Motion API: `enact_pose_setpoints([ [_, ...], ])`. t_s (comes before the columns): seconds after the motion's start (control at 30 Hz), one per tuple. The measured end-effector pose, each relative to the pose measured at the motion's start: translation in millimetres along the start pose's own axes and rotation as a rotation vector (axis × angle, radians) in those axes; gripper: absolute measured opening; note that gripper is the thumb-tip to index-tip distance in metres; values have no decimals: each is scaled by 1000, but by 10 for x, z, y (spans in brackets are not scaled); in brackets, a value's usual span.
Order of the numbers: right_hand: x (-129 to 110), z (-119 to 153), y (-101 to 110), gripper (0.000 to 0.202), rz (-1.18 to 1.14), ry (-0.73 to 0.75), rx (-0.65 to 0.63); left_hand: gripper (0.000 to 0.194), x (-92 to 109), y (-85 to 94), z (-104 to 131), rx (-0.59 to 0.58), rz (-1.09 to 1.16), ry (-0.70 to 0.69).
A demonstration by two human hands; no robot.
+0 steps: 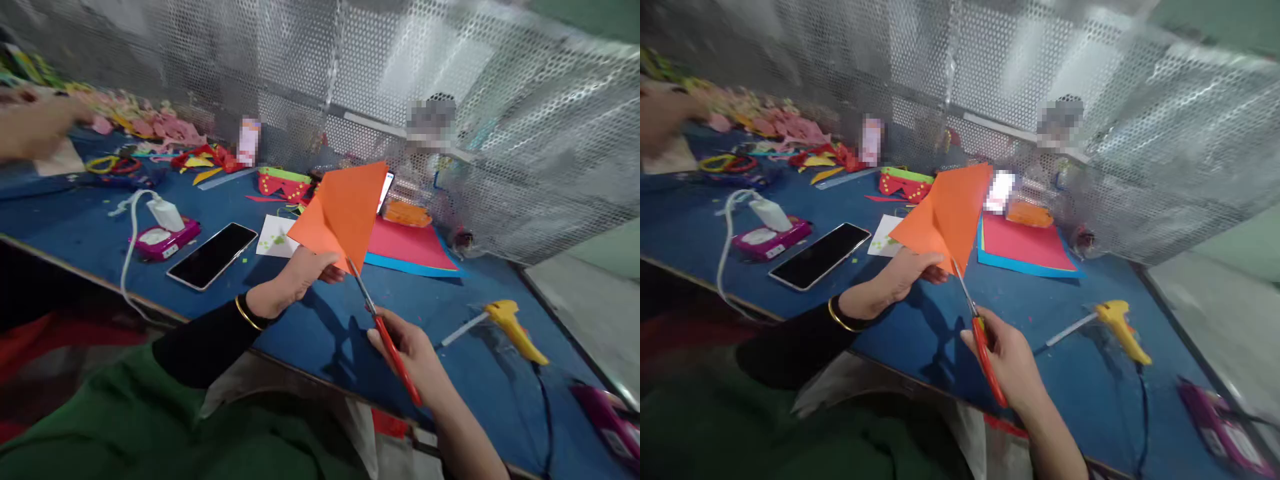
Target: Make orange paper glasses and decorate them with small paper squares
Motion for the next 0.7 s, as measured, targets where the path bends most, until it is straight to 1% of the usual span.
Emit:
enact_pose_setpoints([
  [0.17,-56,-34,39,55,58,46,56,16,-48,-55,63,-56,-17,11],
  [0.33,-80,-66,28,54,118,81,95,15,-68,-67,48,-61,-13,-2],
  [0.53,-127,-62,9,50,149,78,108,13,-39,-65,57,-70,-7,-11],
  [0.7,-115,-60,12,52,159,55,124,14,-22,-71,64,-68,-2,-5],
])
Point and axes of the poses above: each hand's wrist, its own z-axis away from the middle knuckle, its own y-axis out of the back of the hand, x = y × z, the point moved 8 cm from there along -z, towards the middle knuckle, and after that the axes turned 15 degrees about x, right-handed, at the moved point
